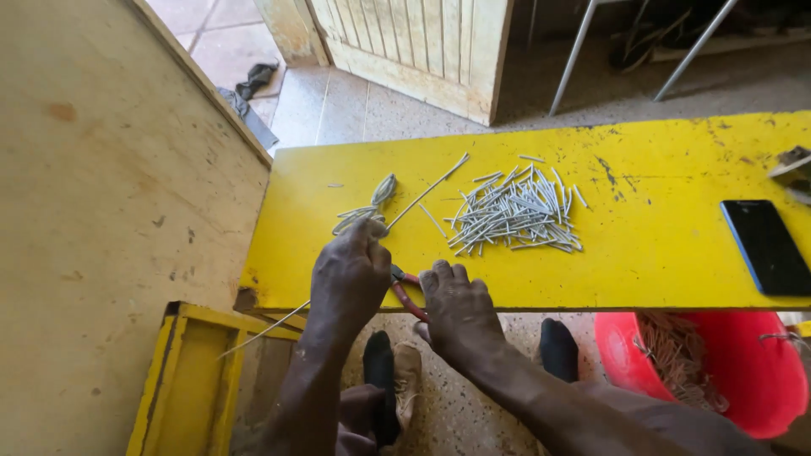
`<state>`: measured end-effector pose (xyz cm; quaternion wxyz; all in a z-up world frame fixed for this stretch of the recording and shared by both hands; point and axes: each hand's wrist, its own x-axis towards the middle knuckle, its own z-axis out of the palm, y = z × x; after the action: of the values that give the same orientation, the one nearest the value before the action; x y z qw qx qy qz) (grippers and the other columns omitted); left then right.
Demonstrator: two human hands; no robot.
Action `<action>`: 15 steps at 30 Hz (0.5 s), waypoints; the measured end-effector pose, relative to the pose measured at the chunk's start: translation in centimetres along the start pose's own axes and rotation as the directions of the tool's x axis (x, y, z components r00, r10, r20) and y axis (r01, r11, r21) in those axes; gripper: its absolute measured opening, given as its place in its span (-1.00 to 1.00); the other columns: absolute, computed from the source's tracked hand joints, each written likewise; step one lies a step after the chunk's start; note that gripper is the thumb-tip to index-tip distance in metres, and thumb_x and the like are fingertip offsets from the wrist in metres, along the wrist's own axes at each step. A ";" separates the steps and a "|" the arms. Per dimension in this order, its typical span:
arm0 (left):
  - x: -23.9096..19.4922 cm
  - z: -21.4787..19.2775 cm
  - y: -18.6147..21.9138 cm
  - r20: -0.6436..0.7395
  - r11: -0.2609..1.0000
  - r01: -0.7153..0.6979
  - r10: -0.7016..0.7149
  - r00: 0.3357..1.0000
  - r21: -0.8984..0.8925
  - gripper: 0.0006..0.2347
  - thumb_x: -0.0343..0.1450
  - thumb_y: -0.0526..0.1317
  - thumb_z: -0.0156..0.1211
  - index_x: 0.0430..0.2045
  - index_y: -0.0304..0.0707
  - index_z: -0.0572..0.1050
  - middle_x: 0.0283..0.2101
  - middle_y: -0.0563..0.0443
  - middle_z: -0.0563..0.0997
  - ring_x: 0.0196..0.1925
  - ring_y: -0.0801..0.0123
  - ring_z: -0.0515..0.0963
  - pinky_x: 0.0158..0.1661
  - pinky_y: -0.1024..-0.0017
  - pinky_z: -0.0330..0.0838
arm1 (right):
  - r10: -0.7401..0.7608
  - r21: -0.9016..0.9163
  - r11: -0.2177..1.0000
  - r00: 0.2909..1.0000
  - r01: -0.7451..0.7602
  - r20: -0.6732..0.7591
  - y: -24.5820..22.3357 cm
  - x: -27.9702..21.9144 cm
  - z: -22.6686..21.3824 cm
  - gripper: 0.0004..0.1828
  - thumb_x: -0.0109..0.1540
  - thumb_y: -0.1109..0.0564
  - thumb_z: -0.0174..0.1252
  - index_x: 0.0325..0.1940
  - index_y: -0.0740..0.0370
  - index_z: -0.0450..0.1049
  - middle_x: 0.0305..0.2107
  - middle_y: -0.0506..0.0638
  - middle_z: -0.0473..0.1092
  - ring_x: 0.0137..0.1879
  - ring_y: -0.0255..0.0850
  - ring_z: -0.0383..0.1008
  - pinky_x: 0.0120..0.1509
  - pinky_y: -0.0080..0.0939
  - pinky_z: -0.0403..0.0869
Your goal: The person sits on the floor and uses pliers to cut a long metal wire into small segments on a yellow table. They repeatedly pick up the wire, measure a length, cut it, and drop the pieces onto a growing pile on the table.
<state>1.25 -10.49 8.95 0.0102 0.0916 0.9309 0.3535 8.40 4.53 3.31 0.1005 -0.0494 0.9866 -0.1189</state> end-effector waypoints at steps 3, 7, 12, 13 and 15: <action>-2.4 -3.0 2.6 -0.041 0.992 0.063 -0.059 0.997 0.107 -0.66 0.56 -0.09 -0.08 0.13 0.18 0.63 -0.15 -0.26 0.74 -0.07 -0.16 0.72 0.06 -0.03 0.56 | 0.084 0.096 0.991 0.994 -0.090 0.071 -0.1 -0.4 -0.3 -0.36 0.23 -0.06 0.23 0.31 0.25 0.29 0.15 0.22 0.31 0.30 0.17 0.39 0.25 0.26 0.53; -3.6 -2.2 1.7 -0.061 0.971 0.139 -0.130 0.990 0.195 -0.60 0.55 0.23 -0.09 0.05 0.23 0.64 -0.09 -0.20 0.75 0.01 -0.17 0.72 0.07 -0.13 0.55 | 0.223 0.333 0.908 0.967 -0.253 0.127 2.1 -1.8 -0.9 -0.65 0.22 -0.03 0.04 0.06 0.04 0.32 -0.05 0.16 0.40 0.13 0.23 0.56 0.20 0.27 0.52; -3.7 0.6 2.5 0.070 0.991 0.070 -0.078 0.994 0.113 -0.75 0.60 -0.03 -0.04 -0.35 -0.06 0.55 -0.30 -0.03 0.69 -0.25 0.05 0.63 -0.19 0.06 0.43 | 0.373 0.855 0.287 0.872 -0.433 0.317 5.2 -3.4 -1.6 -0.25 0.25 0.19 0.00 0.55 -0.14 0.46 -0.38 0.03 0.44 -0.44 -0.25 0.29 -0.36 -0.29 0.23; -3.5 1.1 2.1 0.072 0.991 0.075 -0.083 0.994 0.111 -0.75 0.60 -0.03 -0.04 -0.35 -0.06 0.55 -0.30 -0.03 0.69 -0.25 0.05 0.63 -0.19 0.06 0.43 | 0.372 0.852 0.289 0.871 -0.437 0.321 5.0 -3.5 -1.9 -0.25 0.25 0.19 0.00 0.55 -0.14 0.46 -0.38 0.03 0.44 -0.44 -0.25 0.29 -0.36 -0.29 0.23; -3.3 3.3 2.0 0.153 0.966 -0.104 0.068 0.986 0.238 -0.61 0.55 -0.16 -0.10 0.29 0.26 0.48 -0.12 -0.21 0.72 -0.09 -0.19 0.66 -0.07 -0.11 0.46 | 0.510 0.957 -0.045 0.817 -0.286 0.268 5.7 -4.8 -2.2 -0.80 0.15 0.43 -0.02 -0.19 0.26 0.35 -0.22 0.14 0.43 -0.40 -0.11 0.44 -0.54 -0.22 0.12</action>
<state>5.13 -7.45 7.64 0.0503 0.1577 0.9594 0.2282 12.16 11.10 4.87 0.0525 0.3289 0.6207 -0.7097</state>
